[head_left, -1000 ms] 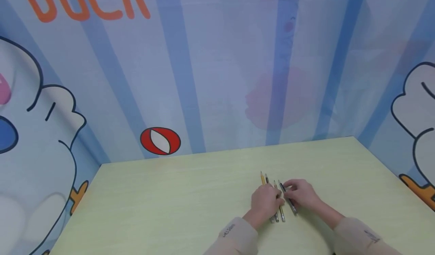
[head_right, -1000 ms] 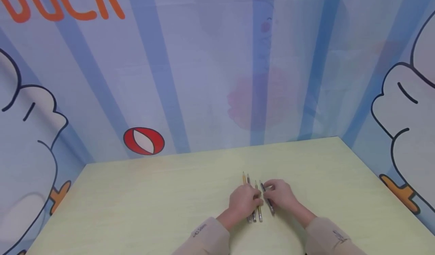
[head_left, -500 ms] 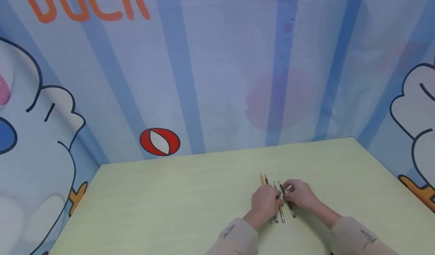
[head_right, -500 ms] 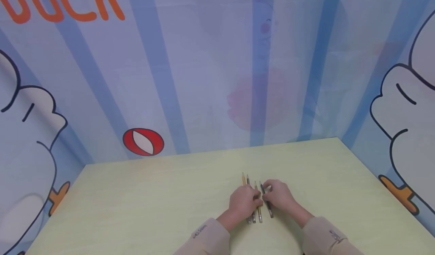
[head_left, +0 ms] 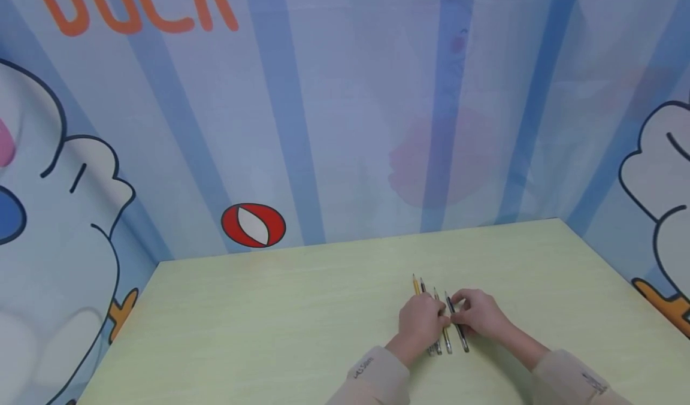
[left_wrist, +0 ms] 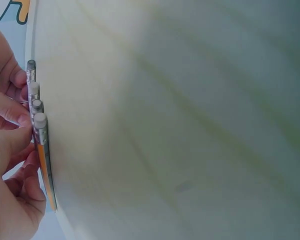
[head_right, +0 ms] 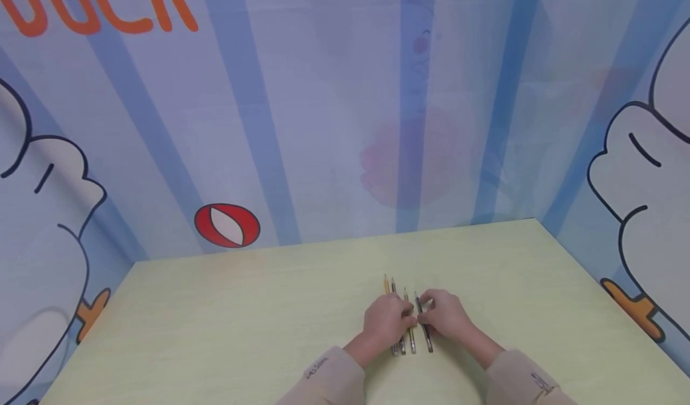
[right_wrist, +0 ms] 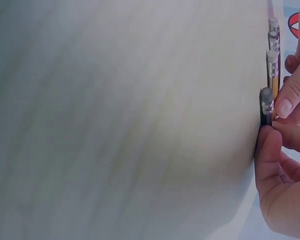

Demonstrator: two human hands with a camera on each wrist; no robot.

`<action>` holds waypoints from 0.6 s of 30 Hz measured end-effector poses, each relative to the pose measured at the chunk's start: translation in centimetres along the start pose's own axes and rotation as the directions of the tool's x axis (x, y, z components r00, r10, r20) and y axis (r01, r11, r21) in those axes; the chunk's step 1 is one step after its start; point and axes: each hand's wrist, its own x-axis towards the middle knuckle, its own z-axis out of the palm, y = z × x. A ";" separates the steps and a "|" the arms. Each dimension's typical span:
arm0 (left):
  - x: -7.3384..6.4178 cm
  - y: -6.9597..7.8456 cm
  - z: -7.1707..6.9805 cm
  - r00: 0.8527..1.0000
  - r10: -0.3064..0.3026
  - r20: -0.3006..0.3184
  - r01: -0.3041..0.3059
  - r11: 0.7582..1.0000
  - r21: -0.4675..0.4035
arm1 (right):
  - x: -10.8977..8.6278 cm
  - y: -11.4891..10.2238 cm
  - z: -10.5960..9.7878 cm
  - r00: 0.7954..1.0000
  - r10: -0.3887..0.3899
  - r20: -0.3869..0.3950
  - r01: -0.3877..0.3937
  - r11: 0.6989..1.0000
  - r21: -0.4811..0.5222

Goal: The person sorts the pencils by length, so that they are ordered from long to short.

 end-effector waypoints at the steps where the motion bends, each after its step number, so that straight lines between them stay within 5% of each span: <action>1: 0.0 0.0 0.0 1.000 -0.001 0.002 0.001 1.000 -0.001 | 0.0 0.0 0.0 1.000 -0.002 0.000 0.002 1.000 0.000; 18: -0.1 0.1 -0.2 1.000 0.008 -0.006 -0.008 0.999 0.033 | 0.1 0.2 0.3 0.999 -0.038 -0.014 0.039 0.998 0.041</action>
